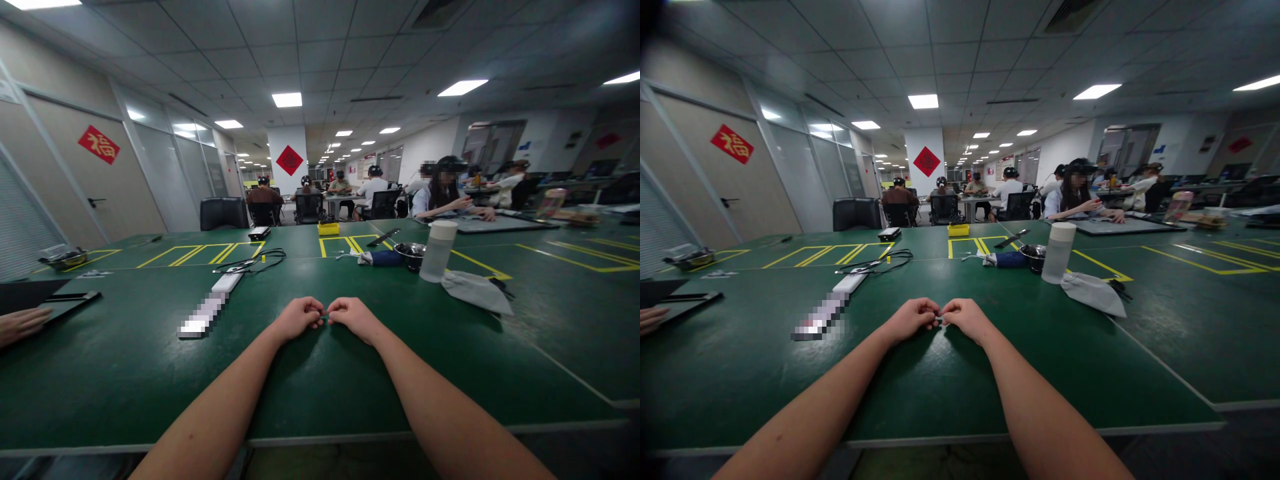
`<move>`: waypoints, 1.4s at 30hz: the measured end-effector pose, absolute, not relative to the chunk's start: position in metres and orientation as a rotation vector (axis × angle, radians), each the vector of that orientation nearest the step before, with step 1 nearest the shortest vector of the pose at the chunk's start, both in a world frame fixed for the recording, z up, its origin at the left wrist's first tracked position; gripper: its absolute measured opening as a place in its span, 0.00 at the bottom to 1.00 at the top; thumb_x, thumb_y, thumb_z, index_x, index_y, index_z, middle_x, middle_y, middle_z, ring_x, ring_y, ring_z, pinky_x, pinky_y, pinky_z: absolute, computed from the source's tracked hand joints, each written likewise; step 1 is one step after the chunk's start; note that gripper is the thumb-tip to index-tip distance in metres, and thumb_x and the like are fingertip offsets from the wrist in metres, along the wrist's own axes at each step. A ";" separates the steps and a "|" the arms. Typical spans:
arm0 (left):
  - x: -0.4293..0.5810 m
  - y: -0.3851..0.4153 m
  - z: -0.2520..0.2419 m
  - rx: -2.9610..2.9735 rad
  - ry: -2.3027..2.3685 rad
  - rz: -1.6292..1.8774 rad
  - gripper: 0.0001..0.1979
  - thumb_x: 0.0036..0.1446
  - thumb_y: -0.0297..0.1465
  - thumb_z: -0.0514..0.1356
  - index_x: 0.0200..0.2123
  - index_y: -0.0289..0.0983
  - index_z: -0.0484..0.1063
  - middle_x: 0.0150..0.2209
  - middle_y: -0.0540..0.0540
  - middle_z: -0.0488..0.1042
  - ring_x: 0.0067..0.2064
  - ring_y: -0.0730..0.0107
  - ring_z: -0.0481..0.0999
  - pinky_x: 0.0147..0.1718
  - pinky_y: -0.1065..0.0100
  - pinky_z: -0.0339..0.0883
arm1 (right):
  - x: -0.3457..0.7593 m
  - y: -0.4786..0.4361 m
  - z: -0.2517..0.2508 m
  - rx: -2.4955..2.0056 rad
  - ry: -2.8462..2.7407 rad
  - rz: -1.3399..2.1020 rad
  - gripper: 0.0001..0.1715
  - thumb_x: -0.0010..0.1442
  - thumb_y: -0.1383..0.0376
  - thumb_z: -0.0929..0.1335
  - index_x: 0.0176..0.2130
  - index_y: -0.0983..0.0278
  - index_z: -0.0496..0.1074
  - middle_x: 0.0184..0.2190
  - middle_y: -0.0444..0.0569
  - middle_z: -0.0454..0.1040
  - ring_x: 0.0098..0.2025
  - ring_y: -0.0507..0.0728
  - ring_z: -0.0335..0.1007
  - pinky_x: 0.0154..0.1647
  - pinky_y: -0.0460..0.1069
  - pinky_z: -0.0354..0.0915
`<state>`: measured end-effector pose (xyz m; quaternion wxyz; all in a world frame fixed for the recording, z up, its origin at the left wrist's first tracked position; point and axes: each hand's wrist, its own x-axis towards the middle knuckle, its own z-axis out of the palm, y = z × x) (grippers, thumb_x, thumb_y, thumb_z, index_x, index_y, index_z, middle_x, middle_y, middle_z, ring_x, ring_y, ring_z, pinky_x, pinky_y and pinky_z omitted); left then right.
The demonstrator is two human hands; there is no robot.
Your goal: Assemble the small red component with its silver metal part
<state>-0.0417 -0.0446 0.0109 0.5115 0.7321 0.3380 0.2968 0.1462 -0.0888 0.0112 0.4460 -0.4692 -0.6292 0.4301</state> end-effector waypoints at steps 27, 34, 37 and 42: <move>-0.042 -0.047 0.014 1.820 0.763 0.726 0.11 0.51 0.27 0.57 0.38 0.32 0.72 0.30 0.45 0.76 0.31 0.71 0.75 0.33 0.70 0.68 | 0.146 -0.090 0.012 -1.135 -1.561 1.074 0.08 0.46 0.69 0.68 0.31 0.67 0.74 0.24 0.46 0.76 0.28 0.53 0.72 0.33 0.46 0.64; -0.040 -0.049 0.016 1.846 0.763 0.728 0.11 0.51 0.27 0.57 0.38 0.32 0.73 0.30 0.45 0.76 0.29 0.72 0.74 0.31 0.71 0.67 | 0.145 -0.091 0.015 -1.149 -1.529 1.079 0.08 0.44 0.68 0.69 0.30 0.67 0.74 0.26 0.47 0.77 0.31 0.55 0.74 0.37 0.48 0.65; -0.040 -0.050 0.016 1.837 0.750 0.722 0.12 0.51 0.27 0.57 0.40 0.32 0.72 0.31 0.46 0.76 0.30 0.73 0.74 0.32 0.71 0.68 | 0.144 -0.091 0.016 -1.124 -1.510 1.092 0.08 0.45 0.68 0.68 0.30 0.67 0.74 0.27 0.47 0.78 0.32 0.55 0.74 0.39 0.48 0.65; -0.040 -0.051 0.015 1.850 0.805 0.694 0.13 0.54 0.28 0.55 0.42 0.33 0.71 0.33 0.44 0.76 0.28 0.73 0.75 0.26 0.72 0.68 | 0.145 -0.089 0.015 -1.156 -1.527 1.046 0.10 0.45 0.69 0.67 0.31 0.67 0.75 0.28 0.48 0.78 0.33 0.55 0.74 0.40 0.48 0.64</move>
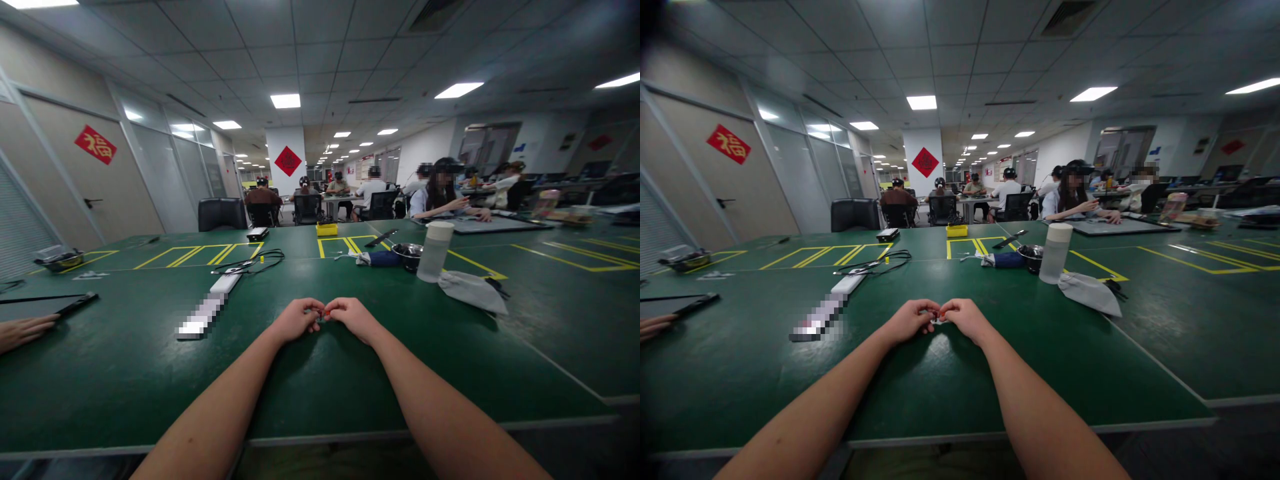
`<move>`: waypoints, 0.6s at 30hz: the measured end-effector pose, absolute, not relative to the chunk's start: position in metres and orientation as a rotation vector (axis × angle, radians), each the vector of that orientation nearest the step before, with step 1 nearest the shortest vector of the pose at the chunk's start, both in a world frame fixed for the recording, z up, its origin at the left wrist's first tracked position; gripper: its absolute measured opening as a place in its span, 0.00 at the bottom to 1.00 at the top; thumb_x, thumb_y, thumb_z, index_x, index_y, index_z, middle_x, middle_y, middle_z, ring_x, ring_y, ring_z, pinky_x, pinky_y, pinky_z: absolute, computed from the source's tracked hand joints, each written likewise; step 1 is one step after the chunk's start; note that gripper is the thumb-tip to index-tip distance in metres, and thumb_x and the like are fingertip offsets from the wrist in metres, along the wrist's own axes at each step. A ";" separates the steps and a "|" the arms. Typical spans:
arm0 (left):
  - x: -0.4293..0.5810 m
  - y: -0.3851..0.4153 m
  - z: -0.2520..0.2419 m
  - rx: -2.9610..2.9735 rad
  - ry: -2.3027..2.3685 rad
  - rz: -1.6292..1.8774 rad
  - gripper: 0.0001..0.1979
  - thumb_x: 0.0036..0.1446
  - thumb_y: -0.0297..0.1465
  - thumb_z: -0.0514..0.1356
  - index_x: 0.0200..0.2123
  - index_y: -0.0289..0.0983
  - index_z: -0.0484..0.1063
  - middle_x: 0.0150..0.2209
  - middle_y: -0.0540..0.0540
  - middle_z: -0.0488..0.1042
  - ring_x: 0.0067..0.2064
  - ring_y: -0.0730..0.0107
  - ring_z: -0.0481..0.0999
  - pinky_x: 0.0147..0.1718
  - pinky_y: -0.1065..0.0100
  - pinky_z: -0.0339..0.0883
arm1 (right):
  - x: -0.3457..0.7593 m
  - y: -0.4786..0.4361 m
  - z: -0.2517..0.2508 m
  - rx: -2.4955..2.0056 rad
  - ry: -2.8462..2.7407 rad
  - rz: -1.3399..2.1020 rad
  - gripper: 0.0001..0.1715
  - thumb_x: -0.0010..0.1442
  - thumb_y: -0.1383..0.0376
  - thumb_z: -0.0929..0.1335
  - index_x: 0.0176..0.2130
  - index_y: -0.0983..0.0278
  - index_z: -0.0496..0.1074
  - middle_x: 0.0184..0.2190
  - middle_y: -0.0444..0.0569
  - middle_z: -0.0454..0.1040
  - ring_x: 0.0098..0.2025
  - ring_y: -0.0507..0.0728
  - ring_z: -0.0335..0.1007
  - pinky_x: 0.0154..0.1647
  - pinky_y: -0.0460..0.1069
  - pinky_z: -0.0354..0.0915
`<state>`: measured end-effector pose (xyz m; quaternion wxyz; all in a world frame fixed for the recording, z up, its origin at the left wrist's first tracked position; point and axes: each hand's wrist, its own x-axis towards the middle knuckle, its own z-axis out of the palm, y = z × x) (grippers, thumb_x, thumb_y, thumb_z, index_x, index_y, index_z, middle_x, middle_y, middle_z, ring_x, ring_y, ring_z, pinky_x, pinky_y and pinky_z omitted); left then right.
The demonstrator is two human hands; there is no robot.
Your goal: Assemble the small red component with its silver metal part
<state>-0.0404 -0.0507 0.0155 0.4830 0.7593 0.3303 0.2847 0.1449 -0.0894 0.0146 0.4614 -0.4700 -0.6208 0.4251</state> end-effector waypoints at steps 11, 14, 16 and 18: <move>-0.041 -0.048 0.012 1.919 0.864 0.735 0.12 0.50 0.29 0.59 0.40 0.34 0.70 0.28 0.47 0.75 0.26 0.73 0.74 0.25 0.73 0.67 | 0.146 -0.087 0.009 -1.177 -1.535 1.060 0.11 0.47 0.70 0.67 0.34 0.67 0.75 0.28 0.48 0.78 0.33 0.54 0.74 0.37 0.47 0.65; -0.040 -0.049 0.014 1.918 0.831 0.740 0.12 0.50 0.29 0.58 0.40 0.33 0.70 0.29 0.47 0.75 0.26 0.73 0.73 0.25 0.73 0.66 | 0.145 -0.088 0.011 -1.184 -1.558 1.038 0.11 0.47 0.71 0.66 0.33 0.67 0.75 0.27 0.48 0.78 0.32 0.54 0.74 0.36 0.46 0.65; -0.040 -0.050 0.015 1.922 0.824 0.737 0.11 0.50 0.28 0.58 0.39 0.33 0.70 0.28 0.47 0.75 0.26 0.74 0.73 0.26 0.73 0.66 | 0.146 -0.088 0.011 -1.171 -1.583 1.013 0.10 0.47 0.70 0.67 0.33 0.67 0.75 0.27 0.47 0.78 0.31 0.54 0.73 0.36 0.46 0.65; -0.041 -0.049 0.015 1.916 0.827 0.729 0.11 0.50 0.27 0.58 0.39 0.32 0.70 0.28 0.47 0.75 0.27 0.74 0.73 0.26 0.73 0.67 | 0.146 -0.086 0.010 -1.157 -1.605 0.986 0.10 0.47 0.70 0.67 0.33 0.67 0.75 0.27 0.47 0.77 0.31 0.54 0.73 0.36 0.46 0.65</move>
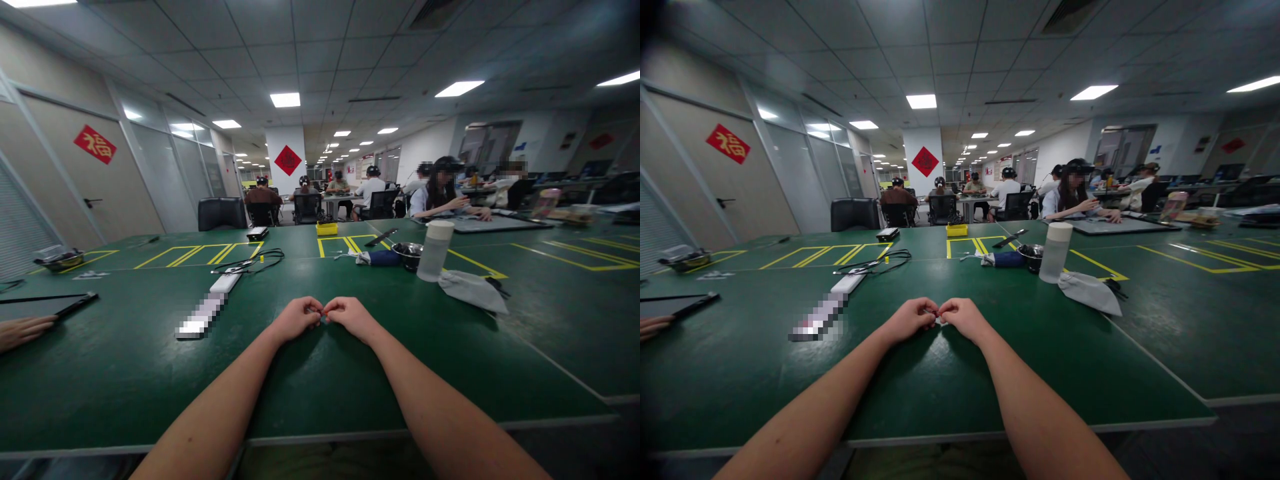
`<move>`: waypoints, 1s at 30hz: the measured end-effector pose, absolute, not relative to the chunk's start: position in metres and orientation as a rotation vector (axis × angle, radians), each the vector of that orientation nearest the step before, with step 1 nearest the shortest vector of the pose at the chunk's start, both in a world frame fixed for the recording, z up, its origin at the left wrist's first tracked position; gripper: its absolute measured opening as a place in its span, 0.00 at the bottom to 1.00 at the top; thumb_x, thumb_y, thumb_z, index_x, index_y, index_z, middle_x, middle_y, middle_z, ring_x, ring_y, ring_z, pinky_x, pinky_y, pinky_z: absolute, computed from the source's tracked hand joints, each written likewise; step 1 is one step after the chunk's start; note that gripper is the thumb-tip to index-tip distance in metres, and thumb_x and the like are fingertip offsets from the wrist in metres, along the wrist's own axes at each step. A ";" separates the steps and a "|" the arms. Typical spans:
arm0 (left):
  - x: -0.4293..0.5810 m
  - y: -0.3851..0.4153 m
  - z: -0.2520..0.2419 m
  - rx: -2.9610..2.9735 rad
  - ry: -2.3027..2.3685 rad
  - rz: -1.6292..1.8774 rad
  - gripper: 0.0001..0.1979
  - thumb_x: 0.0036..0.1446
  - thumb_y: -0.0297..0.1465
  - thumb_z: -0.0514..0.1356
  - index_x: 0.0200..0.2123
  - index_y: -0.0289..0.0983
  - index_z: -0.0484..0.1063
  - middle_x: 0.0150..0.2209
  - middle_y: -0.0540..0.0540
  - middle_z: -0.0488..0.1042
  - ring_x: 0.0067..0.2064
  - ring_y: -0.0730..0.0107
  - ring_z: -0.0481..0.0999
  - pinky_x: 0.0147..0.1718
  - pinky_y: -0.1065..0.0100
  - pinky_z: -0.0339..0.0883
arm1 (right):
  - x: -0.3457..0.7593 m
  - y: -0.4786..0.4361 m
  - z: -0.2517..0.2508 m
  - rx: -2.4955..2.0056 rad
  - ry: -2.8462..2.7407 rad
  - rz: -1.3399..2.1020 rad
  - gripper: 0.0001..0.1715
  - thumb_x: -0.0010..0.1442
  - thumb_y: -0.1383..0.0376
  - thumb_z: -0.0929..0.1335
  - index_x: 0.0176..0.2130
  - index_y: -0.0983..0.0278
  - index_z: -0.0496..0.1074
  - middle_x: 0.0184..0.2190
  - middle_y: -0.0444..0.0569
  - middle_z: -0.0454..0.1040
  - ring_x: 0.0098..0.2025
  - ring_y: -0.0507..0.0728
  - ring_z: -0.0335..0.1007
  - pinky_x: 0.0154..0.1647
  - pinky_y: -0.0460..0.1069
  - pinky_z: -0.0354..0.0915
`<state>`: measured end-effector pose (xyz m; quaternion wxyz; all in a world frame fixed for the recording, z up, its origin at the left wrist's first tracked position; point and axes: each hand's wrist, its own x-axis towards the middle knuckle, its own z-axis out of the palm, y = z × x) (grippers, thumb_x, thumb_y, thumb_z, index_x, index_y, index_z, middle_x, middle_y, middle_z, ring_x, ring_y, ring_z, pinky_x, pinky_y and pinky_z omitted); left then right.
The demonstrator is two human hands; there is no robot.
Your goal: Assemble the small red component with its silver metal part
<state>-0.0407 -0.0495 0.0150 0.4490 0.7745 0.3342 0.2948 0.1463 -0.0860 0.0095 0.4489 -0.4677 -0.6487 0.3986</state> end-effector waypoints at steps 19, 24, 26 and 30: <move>-0.043 -0.050 0.017 1.927 0.881 0.740 0.14 0.48 0.28 0.59 0.40 0.33 0.71 0.28 0.46 0.76 0.28 0.70 0.75 0.26 0.72 0.66 | 0.146 -0.087 0.012 -1.236 -1.629 0.955 0.12 0.47 0.68 0.67 0.34 0.67 0.77 0.29 0.48 0.78 0.33 0.55 0.72 0.37 0.47 0.64; -0.042 -0.049 0.016 1.883 0.820 0.762 0.13 0.49 0.27 0.58 0.40 0.33 0.71 0.31 0.45 0.77 0.30 0.71 0.75 0.30 0.71 0.68 | 0.146 -0.088 0.013 -1.186 -1.645 0.981 0.14 0.47 0.68 0.67 0.36 0.67 0.77 0.30 0.49 0.79 0.34 0.56 0.73 0.39 0.48 0.64; -0.041 -0.048 0.016 1.874 0.810 0.756 0.12 0.50 0.26 0.57 0.40 0.32 0.71 0.31 0.45 0.76 0.30 0.71 0.75 0.31 0.70 0.68 | 0.147 -0.088 0.013 -1.168 -1.636 0.992 0.14 0.47 0.68 0.67 0.36 0.67 0.77 0.30 0.49 0.79 0.34 0.56 0.74 0.39 0.48 0.65; -0.042 -0.048 0.015 1.898 0.799 0.786 0.14 0.48 0.23 0.56 0.40 0.33 0.71 0.31 0.46 0.76 0.31 0.71 0.75 0.31 0.71 0.67 | 0.146 -0.087 0.013 -1.190 -1.620 0.967 0.13 0.46 0.70 0.67 0.34 0.67 0.76 0.30 0.49 0.79 0.34 0.56 0.74 0.39 0.48 0.65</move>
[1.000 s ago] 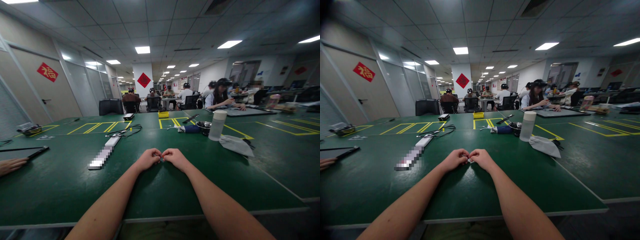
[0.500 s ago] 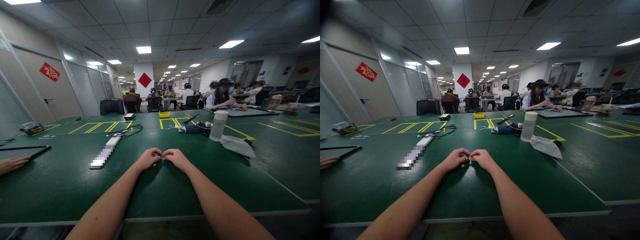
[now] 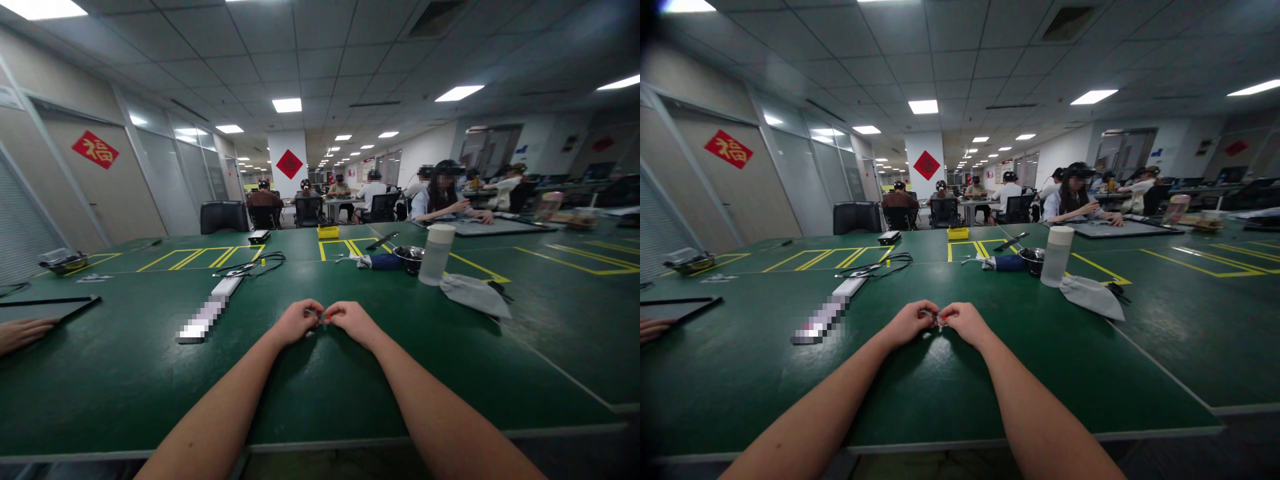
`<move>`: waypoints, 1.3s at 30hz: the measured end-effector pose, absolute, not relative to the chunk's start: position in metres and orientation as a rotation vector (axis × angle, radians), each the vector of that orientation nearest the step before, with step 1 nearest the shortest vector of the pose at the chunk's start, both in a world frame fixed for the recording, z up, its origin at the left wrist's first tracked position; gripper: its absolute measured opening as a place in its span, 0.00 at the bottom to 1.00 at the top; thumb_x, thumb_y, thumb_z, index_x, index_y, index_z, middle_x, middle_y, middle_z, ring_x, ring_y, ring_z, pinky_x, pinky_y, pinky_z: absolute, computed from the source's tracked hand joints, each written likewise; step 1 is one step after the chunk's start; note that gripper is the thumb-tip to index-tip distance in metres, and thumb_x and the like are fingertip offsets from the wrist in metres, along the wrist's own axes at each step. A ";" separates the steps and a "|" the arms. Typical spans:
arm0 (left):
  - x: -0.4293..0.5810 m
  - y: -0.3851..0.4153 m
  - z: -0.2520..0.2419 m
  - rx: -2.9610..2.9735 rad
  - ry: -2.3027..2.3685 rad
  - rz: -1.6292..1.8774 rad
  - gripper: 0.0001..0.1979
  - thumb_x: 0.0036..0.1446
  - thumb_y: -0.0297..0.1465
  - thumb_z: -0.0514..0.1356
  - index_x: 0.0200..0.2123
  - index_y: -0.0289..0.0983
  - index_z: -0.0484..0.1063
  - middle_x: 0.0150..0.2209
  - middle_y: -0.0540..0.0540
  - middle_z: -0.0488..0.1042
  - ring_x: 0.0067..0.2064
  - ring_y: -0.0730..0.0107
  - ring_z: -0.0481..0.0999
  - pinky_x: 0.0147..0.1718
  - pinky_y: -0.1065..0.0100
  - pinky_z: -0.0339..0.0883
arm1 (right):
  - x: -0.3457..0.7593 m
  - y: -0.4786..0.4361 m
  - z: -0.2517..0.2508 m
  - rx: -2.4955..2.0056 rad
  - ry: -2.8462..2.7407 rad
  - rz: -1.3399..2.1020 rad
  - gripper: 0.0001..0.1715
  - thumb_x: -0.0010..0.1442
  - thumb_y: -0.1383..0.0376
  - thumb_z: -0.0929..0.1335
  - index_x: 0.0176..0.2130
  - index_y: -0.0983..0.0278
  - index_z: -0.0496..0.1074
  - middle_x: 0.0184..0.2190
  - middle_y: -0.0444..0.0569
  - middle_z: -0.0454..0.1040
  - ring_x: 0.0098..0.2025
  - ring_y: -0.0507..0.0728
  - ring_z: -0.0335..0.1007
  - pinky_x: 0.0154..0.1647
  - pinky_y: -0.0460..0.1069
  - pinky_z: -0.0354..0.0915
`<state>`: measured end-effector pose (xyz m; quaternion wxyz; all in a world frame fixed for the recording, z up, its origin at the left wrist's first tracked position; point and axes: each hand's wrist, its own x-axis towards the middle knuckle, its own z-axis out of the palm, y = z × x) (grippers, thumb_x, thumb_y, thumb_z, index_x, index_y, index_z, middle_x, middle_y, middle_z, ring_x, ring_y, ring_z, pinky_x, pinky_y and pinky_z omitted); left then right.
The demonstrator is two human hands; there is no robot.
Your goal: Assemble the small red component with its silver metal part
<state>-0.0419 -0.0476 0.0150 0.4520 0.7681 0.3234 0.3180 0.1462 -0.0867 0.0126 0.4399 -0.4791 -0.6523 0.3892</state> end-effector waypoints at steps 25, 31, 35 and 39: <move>-0.042 -0.049 0.016 1.965 0.875 0.778 0.12 0.48 0.27 0.58 0.39 0.34 0.70 0.30 0.48 0.74 0.27 0.73 0.72 0.24 0.74 0.63 | 0.146 -0.090 0.016 -1.206 -1.616 0.971 0.10 0.47 0.69 0.67 0.33 0.67 0.76 0.29 0.49 0.79 0.34 0.56 0.75 0.38 0.48 0.65; -0.039 -0.050 0.016 1.902 0.812 0.773 0.12 0.48 0.24 0.55 0.38 0.33 0.70 0.31 0.47 0.73 0.28 0.74 0.73 0.27 0.73 0.65 | 0.146 -0.086 0.010 -1.179 -1.611 0.998 0.10 0.46 0.70 0.67 0.33 0.68 0.75 0.27 0.48 0.78 0.31 0.54 0.74 0.36 0.47 0.65; -0.041 -0.051 0.020 1.953 0.873 0.771 0.12 0.48 0.25 0.56 0.39 0.33 0.70 0.27 0.50 0.72 0.25 0.76 0.70 0.25 0.75 0.62 | 0.146 -0.084 0.008 -1.212 -1.623 0.952 0.10 0.45 0.70 0.67 0.32 0.67 0.74 0.25 0.47 0.77 0.30 0.54 0.73 0.32 0.46 0.65; -0.042 -0.050 0.019 1.998 0.903 0.810 0.13 0.47 0.26 0.58 0.39 0.34 0.70 0.29 0.50 0.72 0.25 0.77 0.69 0.24 0.75 0.61 | 0.146 -0.086 0.011 -1.237 -1.617 0.936 0.10 0.46 0.70 0.67 0.32 0.67 0.74 0.25 0.48 0.77 0.30 0.55 0.74 0.33 0.46 0.65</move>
